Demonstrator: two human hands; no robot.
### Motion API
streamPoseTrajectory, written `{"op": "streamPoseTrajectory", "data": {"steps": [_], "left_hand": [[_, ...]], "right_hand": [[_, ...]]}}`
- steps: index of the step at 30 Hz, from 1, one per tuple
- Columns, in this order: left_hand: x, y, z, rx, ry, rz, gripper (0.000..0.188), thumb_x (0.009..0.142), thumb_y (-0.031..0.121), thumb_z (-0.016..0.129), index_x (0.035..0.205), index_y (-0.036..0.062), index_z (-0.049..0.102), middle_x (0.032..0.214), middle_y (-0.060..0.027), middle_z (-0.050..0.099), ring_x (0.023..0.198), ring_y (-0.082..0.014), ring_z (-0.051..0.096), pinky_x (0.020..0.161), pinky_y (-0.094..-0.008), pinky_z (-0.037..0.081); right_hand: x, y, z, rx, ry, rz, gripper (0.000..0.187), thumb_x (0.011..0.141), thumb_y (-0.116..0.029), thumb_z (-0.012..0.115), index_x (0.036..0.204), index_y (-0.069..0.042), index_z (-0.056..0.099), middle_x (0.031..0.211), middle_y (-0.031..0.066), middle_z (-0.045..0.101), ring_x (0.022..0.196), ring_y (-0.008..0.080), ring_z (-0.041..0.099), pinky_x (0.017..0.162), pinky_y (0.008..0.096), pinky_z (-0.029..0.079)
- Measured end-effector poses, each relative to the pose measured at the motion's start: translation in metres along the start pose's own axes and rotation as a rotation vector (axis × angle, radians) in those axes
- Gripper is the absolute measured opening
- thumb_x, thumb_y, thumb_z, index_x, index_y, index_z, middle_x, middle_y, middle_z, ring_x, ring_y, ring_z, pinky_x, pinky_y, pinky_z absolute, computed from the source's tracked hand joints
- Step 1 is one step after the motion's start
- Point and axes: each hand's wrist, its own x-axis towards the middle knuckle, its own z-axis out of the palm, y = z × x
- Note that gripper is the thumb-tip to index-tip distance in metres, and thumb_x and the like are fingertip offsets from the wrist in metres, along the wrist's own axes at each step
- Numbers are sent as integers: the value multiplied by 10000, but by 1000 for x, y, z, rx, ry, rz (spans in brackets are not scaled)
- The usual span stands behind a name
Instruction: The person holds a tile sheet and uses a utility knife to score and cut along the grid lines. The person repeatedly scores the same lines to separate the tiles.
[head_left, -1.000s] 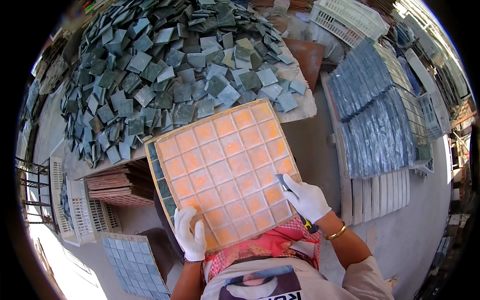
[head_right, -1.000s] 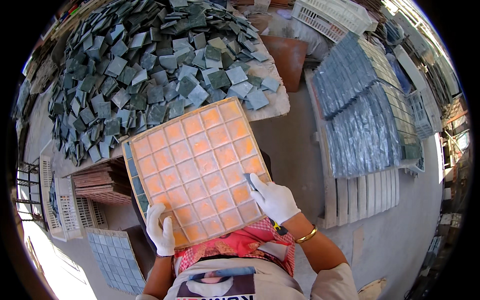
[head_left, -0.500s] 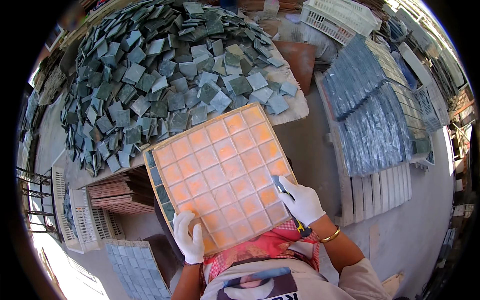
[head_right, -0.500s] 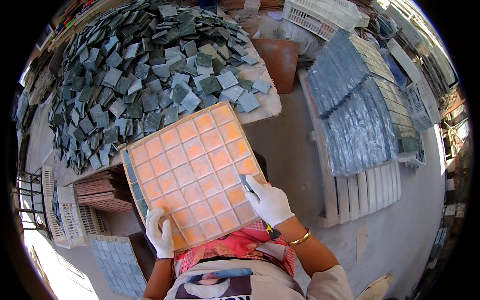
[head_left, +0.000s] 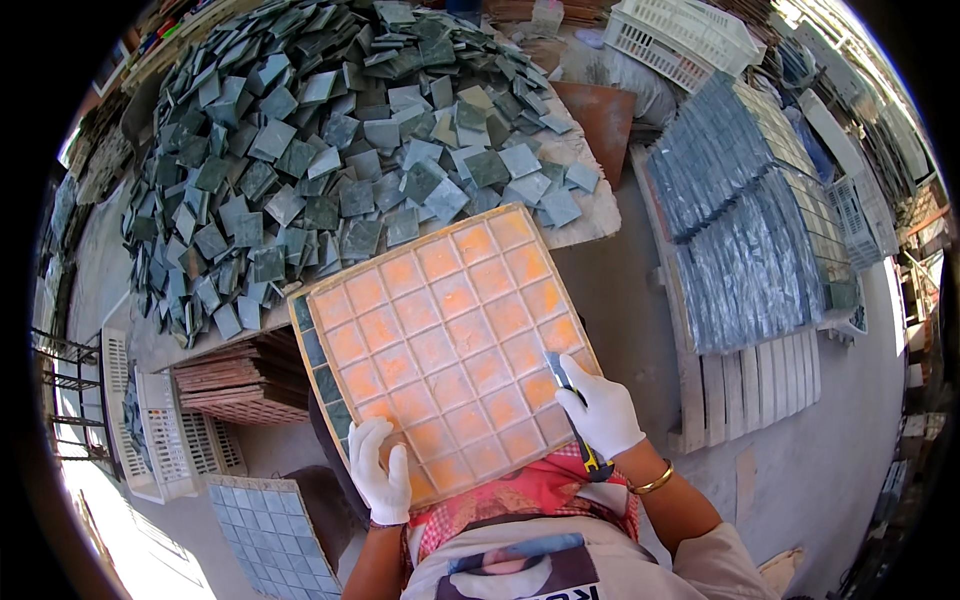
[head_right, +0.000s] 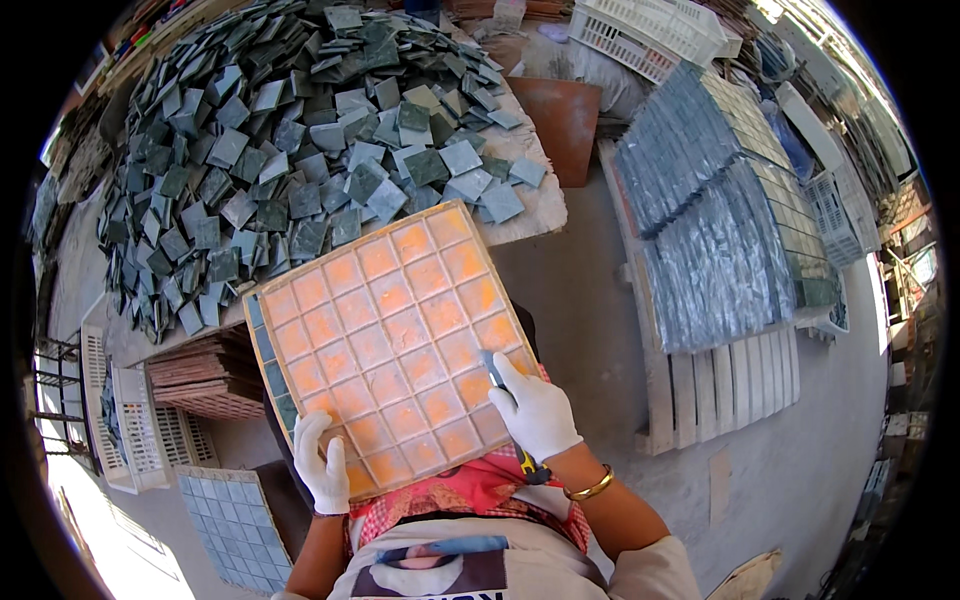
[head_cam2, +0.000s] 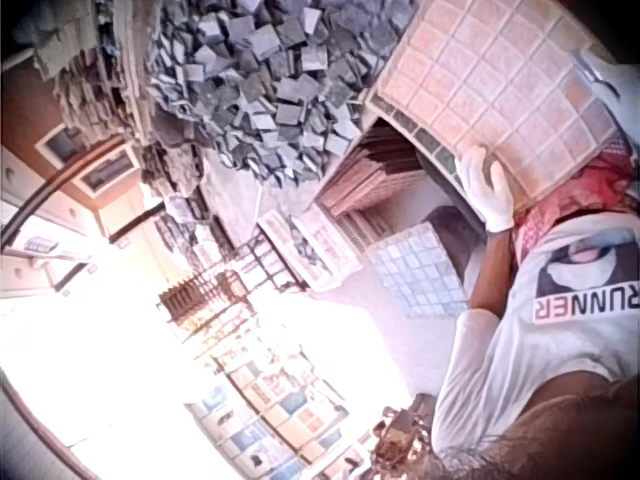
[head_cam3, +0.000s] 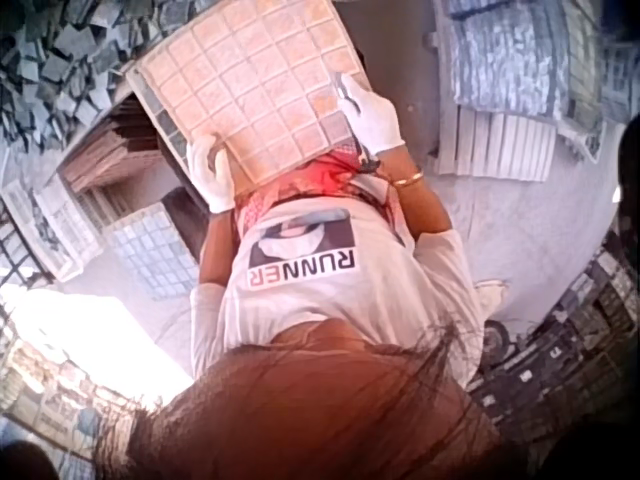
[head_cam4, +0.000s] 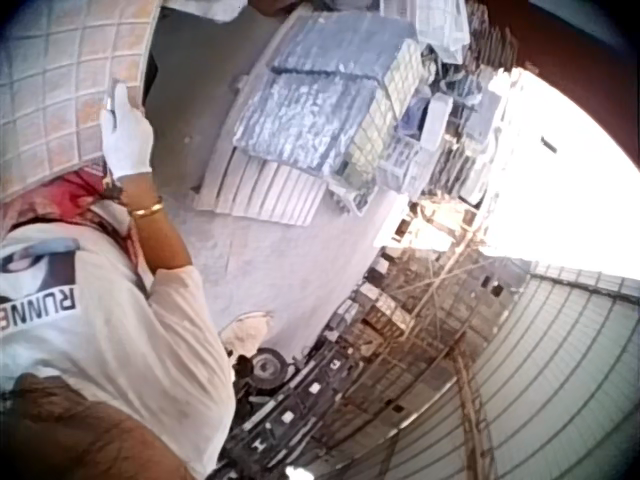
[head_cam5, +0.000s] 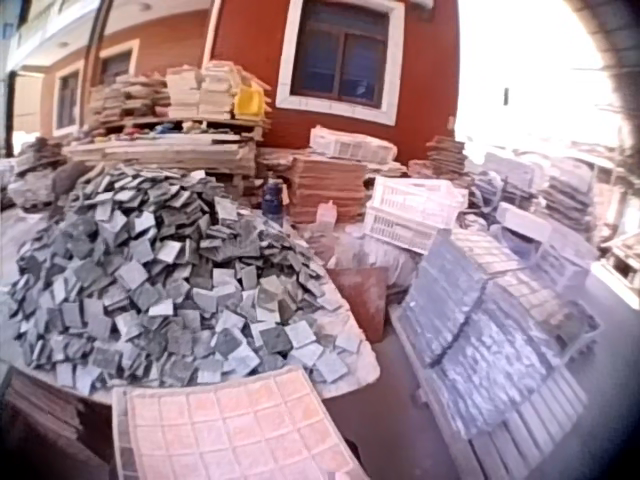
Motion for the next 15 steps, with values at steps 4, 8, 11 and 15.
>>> {"op": "streamPoseTrajectory", "data": {"steps": [4,8,11,15], "left_hand": [[1,2,-2,-12,-5,7,264,742,25,583,1003,10,620,1047,-157,619,1031,-331,581,1078,-501,322],[0,1,-1,-13,-6,-5,263,741,20,580,1001,9,620,1044,-157,620,1027,-330,583,1083,-506,317],[1,1,-1,-15,-9,6,266,735,19,583,999,10,620,1043,-158,620,1026,-330,584,1085,-509,314],[1,2,-1,1,-11,-2,266,729,17,585,993,11,621,1038,-155,621,1022,-330,586,1084,-512,316]], "right_hand": [[2,10,-2,-63,-13,-23,471,878,-247,597,1318,-116,491,801,166,640,696,352,629,621,444,501],[0,15,2,-84,28,-64,473,875,-256,601,1319,-131,497,768,155,629,659,336,627,587,435,501],[-1,13,2,-117,19,-69,476,875,-263,602,1324,-144,498,741,139,619,627,324,622,554,427,499],[3,15,3,-184,-25,-97,482,877,-277,601,1331,-157,492,717,133,606,590,322,613,522,428,496]]}}
